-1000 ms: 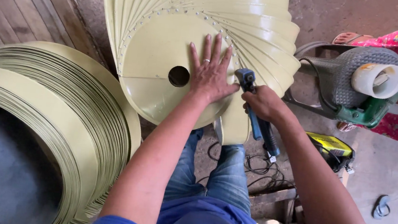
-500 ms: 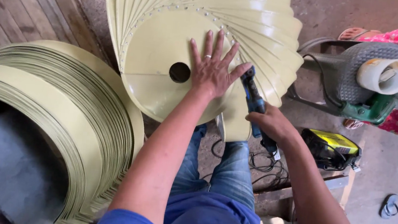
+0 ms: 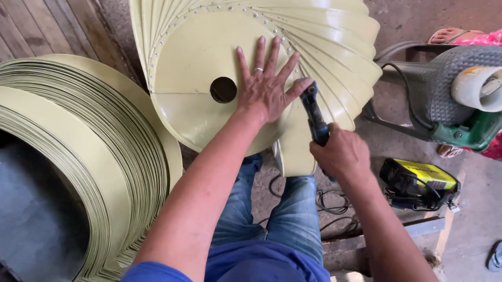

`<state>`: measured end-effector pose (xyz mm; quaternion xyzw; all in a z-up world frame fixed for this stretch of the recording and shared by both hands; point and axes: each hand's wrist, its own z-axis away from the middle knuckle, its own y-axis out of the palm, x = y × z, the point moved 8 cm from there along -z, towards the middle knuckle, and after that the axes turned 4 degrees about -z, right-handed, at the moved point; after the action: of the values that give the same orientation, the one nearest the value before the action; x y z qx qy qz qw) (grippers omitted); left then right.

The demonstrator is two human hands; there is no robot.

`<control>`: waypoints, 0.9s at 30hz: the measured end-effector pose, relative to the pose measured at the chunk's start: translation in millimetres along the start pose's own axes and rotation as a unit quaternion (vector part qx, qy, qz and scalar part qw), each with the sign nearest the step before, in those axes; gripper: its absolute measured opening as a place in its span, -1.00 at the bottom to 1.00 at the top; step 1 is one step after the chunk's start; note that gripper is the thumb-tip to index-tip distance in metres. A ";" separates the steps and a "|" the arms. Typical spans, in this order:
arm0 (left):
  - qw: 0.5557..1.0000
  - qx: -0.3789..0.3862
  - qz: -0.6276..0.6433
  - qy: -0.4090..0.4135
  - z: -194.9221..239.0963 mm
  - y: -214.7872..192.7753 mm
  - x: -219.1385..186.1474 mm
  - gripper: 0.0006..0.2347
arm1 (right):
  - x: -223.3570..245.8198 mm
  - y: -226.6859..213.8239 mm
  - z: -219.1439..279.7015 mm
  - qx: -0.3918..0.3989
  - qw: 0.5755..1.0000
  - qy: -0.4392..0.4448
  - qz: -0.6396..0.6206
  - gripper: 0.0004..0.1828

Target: Assembling the metal blades of a roof turbine ventilator by drilling and riveting them together.

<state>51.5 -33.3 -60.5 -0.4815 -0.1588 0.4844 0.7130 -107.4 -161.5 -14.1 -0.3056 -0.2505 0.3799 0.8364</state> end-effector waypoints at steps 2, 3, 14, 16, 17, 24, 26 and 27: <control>1.000 0.001 -0.004 -0.001 0.5 -0.8 -0.1 -0.14 | 15.2 -40.7 17.8 0.022 0.995 0.041 -0.086 -0.40; 1.000 0.005 -0.008 -0.003 1.8 -0.6 0.4 -0.14 | 21.0 -56.9 28.5 0.047 0.980 0.082 -0.174 -0.34; 1.000 0.014 -0.008 -0.002 -1.8 -9.4 -0.7 -0.15 | -7.8 38.4 -17.1 0.111 0.917 0.042 -0.381 -0.57; 0.999 0.034 -0.016 -0.007 4.0 -2.1 0.9 -0.14 | -2.5 39.2 -10.3 0.093 0.921 0.032 -0.377 -0.58; 1.000 0.026 -0.016 -0.007 2.0 -2.0 0.5 -0.14 | -2.7 36.5 -10.9 0.082 0.920 0.036 -0.381 -0.59; 1.000 0.012 -0.005 -0.006 4.5 -7.7 -2.3 -0.16 | -2.4 16.3 -10.1 0.038 0.975 0.034 -0.214 -0.49; 1.000 0.011 -0.019 -0.004 0.3 -4.5 -1.3 -0.16 | 10.6 -14.9 4.6 0.020 0.991 0.022 -0.132 -0.42; 0.999 0.012 -0.030 -0.003 -0.9 -1.1 -0.5 -0.16 | 17.8 -30.6 12.3 0.003 0.999 0.010 -0.046 -0.35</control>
<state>52.5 -34.4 -59.9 -0.4667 -0.1691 0.4661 0.7324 -90.2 -159.6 19.1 -0.2947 -0.2549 0.3386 0.8565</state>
